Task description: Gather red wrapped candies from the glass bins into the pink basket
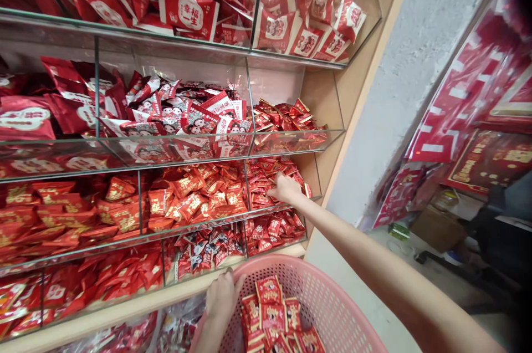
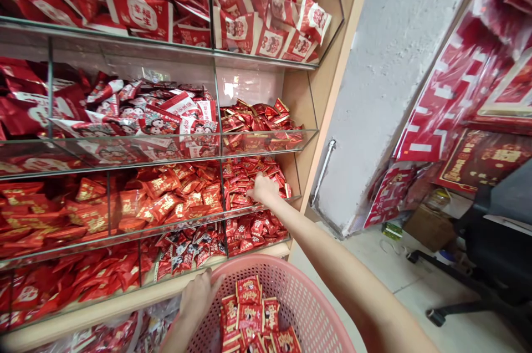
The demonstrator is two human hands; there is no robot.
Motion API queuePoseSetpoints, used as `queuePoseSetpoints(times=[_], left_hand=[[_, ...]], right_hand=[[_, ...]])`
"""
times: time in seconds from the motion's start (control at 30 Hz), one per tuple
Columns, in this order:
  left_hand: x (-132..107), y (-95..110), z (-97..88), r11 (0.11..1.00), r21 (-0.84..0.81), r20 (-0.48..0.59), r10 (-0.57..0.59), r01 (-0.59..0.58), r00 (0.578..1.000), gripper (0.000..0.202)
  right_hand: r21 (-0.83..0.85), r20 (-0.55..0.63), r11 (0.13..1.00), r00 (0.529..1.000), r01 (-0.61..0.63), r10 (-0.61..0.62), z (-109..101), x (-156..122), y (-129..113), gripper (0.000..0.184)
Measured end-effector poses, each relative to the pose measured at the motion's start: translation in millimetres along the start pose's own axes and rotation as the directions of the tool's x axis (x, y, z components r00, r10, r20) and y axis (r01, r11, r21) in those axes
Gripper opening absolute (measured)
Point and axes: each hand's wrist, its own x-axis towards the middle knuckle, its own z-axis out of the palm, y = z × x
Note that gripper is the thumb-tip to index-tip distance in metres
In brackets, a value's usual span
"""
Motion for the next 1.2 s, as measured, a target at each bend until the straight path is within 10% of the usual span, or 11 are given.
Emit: queuePoseSetpoints(times=[0.23, 0.8, 1.2], left_hand=[[0.4, 0.4, 0.7, 1.000, 0.008, 0.001, -0.010, 0.010, 1.000, 0.053], [1.8, -0.7, 2.0, 1.000, 0.016, -0.003, 0.011, -0.011, 1.000, 0.050], [1.1, 1.1, 2.1, 1.000, 0.029, -0.011, -0.012, 0.012, 1.000, 0.053]], right_hand=[[0.346, 0.115, 0.937, 0.990, 0.041, -0.086, 5.7, 19.7, 27.8, 0.030], [0.062, 0.079, 0.998, 0.997, -0.003, -0.002, -5.2, -1.5, -15.6, 0.055], [0.622, 0.260, 0.782, 0.927, 0.054, -0.271, -47.0, -6.1, 14.2, 0.041]])
